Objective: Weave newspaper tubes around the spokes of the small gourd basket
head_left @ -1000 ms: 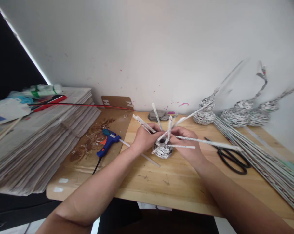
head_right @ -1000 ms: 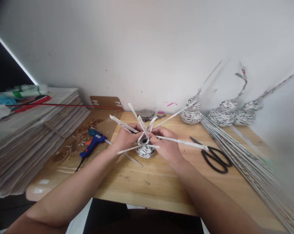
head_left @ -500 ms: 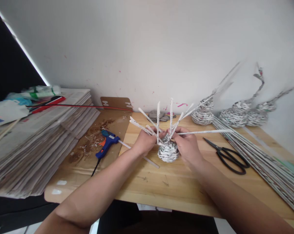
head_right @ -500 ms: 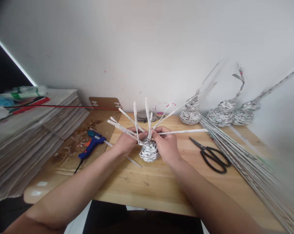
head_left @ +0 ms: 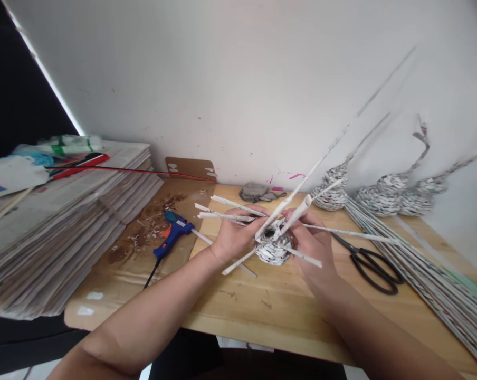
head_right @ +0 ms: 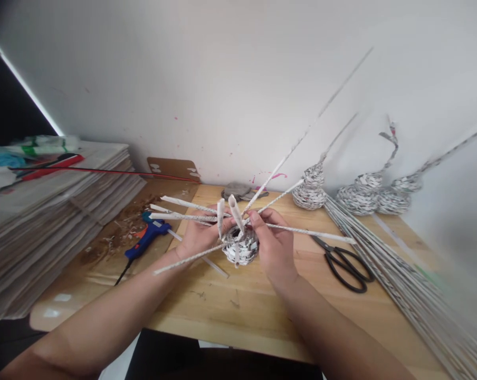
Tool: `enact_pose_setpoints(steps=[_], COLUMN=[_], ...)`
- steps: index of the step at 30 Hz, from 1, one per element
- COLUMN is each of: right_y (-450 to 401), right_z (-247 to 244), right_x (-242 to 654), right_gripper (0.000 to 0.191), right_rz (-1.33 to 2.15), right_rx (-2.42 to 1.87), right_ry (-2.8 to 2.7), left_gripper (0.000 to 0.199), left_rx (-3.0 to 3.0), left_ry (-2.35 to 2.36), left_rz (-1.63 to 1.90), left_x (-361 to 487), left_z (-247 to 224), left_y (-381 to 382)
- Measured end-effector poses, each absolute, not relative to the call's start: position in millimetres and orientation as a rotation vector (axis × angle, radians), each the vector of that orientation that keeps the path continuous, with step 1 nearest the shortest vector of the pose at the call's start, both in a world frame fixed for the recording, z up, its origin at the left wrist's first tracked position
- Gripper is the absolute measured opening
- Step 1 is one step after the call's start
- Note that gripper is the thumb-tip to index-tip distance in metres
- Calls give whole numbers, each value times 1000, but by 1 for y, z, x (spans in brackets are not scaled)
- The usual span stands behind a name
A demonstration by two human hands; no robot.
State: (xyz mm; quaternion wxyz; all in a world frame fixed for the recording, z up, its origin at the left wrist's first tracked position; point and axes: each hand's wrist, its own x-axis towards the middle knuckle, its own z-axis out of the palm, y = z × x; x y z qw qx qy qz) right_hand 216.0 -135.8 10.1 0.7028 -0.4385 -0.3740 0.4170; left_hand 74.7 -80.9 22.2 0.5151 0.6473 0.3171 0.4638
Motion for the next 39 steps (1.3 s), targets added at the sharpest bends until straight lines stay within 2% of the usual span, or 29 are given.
enact_pose_setpoints(steps=[12, 16, 20, 25, 30, 35, 39], right_y=[-130, -126, -124, -130, -133, -120, -116], right_z=[16, 8, 6, 13, 19, 8, -3], right_x=[225, 226, 225, 226, 229, 234, 236], right_gripper=[27, 32, 31, 29, 31, 35, 29], right_rz=[1151, 1124, 1079, 914, 804, 950, 1021], right_rx=[-971, -1024, -1089, -1225, -1314, -1167, -1167], right_ry=[-666, -676, -722, -1011, -1136, -894, -1062], left_gripper=[15, 17, 29, 39, 29, 20, 22], left_rx=[1806, 1658, 1499, 1453, 1565, 1551, 1456], left_ry=[501, 555, 676, 670, 637, 782, 843], left_rz=[1011, 918, 854, 764, 668, 865, 1047], left_x=[66, 70, 75, 76, 74, 74, 73], left_z=[18, 11, 7, 7, 12, 15, 12], left_y=[-71, -71, -72, -69, -72, -71, -63])
